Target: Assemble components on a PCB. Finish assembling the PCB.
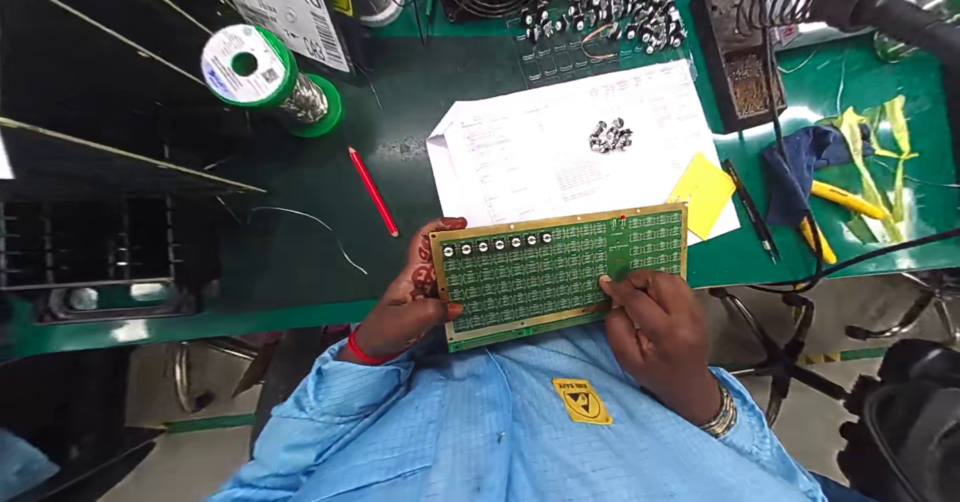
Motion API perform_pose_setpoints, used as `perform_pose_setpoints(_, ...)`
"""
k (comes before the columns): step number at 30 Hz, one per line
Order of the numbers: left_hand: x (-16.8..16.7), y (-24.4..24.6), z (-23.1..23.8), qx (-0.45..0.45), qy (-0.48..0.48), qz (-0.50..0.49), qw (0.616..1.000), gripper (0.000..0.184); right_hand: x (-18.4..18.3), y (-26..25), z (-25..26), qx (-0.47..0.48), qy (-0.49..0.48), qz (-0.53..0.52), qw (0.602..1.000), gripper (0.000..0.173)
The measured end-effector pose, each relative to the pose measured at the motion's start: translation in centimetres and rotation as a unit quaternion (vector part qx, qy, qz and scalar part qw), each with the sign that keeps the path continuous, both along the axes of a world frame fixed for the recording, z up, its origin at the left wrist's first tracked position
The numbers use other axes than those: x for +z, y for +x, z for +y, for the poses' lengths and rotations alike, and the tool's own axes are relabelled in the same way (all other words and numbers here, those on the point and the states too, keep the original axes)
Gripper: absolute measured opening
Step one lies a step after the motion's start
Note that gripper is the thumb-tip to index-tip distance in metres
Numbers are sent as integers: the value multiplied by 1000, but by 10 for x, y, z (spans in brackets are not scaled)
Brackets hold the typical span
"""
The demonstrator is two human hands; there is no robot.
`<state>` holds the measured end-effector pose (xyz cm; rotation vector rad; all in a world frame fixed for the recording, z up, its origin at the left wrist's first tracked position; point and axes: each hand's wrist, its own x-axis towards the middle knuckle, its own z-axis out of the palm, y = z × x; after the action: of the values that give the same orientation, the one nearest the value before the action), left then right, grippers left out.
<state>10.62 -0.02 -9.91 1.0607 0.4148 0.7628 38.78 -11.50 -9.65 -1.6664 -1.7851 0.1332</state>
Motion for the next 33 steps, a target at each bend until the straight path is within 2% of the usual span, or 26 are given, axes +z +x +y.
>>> perform_pose_setpoints(6,3,2,1,13,2,15,1000,79,1,0,2,1,-1,4,1000,29)
perform_pose_setpoints(11,3,4,2,40,20,65,997,79,3,-2,0,-4,-14,-7,1000,30)
perform_pose_setpoints(18,3,4,2,43,44,58,996,80,0,-4,-4,-11,-5,2,1000,29)
perform_pose_setpoints(25,4,5,0,51,43,64,996,80,-7,0,-6,-35,0,81,996,27)
perform_pose_setpoints(33,5,5,1,46,43,59,996,80,-7,0,-8,-36,2,80,996,26)
